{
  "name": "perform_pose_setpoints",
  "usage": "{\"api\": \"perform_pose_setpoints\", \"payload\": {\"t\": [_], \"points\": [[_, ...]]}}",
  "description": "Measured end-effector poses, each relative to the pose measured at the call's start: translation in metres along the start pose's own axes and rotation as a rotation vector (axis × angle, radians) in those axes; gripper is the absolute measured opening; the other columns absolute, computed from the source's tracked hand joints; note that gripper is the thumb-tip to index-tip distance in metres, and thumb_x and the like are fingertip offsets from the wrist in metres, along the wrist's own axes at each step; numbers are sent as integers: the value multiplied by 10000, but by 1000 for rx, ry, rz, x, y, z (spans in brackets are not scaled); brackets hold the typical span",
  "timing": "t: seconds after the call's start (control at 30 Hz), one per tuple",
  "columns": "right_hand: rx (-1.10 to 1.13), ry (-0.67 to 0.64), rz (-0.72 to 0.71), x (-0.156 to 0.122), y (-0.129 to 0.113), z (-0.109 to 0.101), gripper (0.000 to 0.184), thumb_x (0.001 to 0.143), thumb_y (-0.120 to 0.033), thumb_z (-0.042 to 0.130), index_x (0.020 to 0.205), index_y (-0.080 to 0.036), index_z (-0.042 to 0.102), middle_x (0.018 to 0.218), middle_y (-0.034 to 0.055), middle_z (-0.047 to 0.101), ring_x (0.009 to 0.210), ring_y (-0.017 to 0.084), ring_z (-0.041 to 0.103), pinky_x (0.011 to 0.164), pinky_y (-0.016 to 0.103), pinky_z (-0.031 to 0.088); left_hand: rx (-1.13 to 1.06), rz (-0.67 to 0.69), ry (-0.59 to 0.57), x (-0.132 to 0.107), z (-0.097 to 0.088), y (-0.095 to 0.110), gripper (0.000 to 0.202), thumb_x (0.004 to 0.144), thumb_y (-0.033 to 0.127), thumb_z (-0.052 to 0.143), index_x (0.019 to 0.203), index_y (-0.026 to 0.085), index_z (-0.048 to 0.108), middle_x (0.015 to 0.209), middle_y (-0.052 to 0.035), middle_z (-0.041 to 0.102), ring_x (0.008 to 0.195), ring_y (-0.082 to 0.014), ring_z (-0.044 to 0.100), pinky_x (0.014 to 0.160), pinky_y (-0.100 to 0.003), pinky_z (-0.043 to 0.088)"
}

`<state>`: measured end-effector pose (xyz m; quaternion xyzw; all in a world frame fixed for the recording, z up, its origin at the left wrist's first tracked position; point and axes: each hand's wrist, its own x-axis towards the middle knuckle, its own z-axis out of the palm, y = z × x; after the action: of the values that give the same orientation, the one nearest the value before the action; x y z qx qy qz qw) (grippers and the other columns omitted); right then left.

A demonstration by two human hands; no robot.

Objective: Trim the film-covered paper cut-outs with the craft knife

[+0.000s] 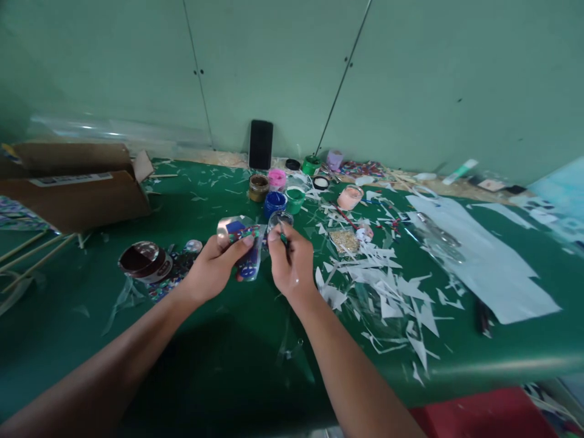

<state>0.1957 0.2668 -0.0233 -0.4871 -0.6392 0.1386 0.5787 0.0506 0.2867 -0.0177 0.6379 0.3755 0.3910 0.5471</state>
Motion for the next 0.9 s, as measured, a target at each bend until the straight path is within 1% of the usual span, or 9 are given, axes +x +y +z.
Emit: {"api": "perform_pose_setpoints", "payload": {"t": [0.07, 0.17, 0.3, 0.5, 0.57, 0.67, 0.77, 0.83, 0.9], "points": [[-146, 21, -18, -1, 2, 1, 218, 870, -267, 420, 656, -244, 387, 508, -71, 335, 436, 107, 348, 462, 240, 277, -41, -18, 48, -1, 2, 3, 433, 893, 395, 525, 517, 186, 476, 399, 29, 472, 358, -84, 452, 391, -212, 348], [-279, -34, -45, -3, 4, 3, 190, 872, -280, 403, 687, -249, 375, 517, -65, 371, 434, 112, 380, 469, 236, 292, -111, -14, 58, -4, 4, 6, 439, 883, 381, 533, 496, 183, 475, 375, 32, 456, 340, -73, 429, 380, -207, 317], [-336, -114, -66, -4, 5, 5, 159, 886, -302, 362, 736, -251, 371, 546, -48, 438, 462, 130, 441, 481, 239, 296, -205, 9, 6, -4, 6, 3, 432, 894, 373, 538, 511, 182, 481, 380, 46, 452, 336, -63, 421, 373, -198, 319], [-464, -89, -39, -7, 7, 5, 94, 870, -291, 373, 784, -252, 375, 582, -32, 484, 494, 153, 470, 501, 254, 279, -326, 4, -72, -2, 8, -2, 436, 911, 386, 547, 534, 171, 506, 381, 55, 462, 339, -50, 425, 370, -168, 346], [-474, -59, -6, -5, 8, 4, 109, 875, -308, 371, 783, -252, 386, 583, -29, 488, 500, 158, 472, 504, 257, 281, -322, -29, -121, -3, 7, 0, 441, 901, 396, 560, 527, 165, 518, 372, 45, 480, 324, -54, 438, 362, -167, 365], [-440, 22, 91, -1, 9, 2, 186, 902, -346, 338, 751, -254, 394, 558, -38, 466, 484, 150, 441, 506, 259, 288, -289, -100, -272, -6, 6, 5, 461, 897, 432, 553, 541, 140, 582, 418, -9, 567, 346, -89, 527, 381, -191, 442], [-327, 33, 130, 3, 11, -2, 226, 889, -370, 361, 699, -251, 394, 513, -60, 418, 457, 131, 400, 492, 249, 298, -289, -149, -393, -7, 4, 9, 382, 879, 457, 573, 748, 113, 679, 621, -61, 691, 449, -137, 633, 421, -230, 511], [-250, -4, 101, 3, 12, -3, 257, 866, -382, 398, 648, -246, 379, 488, -68, 380, 449, 117, 372, 475, 239, 297, -274, -140, -394, -6, 1, 12, 340, 864, 444, 595, 857, 117, 689, 687, -55, 702, 454, -121, 618, 430, -231, 508], [-213, -33, 55, 3, 12, -4, 313, 847, -390, 431, 590, -243, 331, 466, -75, 314, 445, 105, 324, 457, 232, 279, -247, -118, -356, -5, -1, 14, 297, 861, 403, 599, 856, 120, 689, 611, -17, 656, 392, -75, 519, 402, -203, 441]]}}
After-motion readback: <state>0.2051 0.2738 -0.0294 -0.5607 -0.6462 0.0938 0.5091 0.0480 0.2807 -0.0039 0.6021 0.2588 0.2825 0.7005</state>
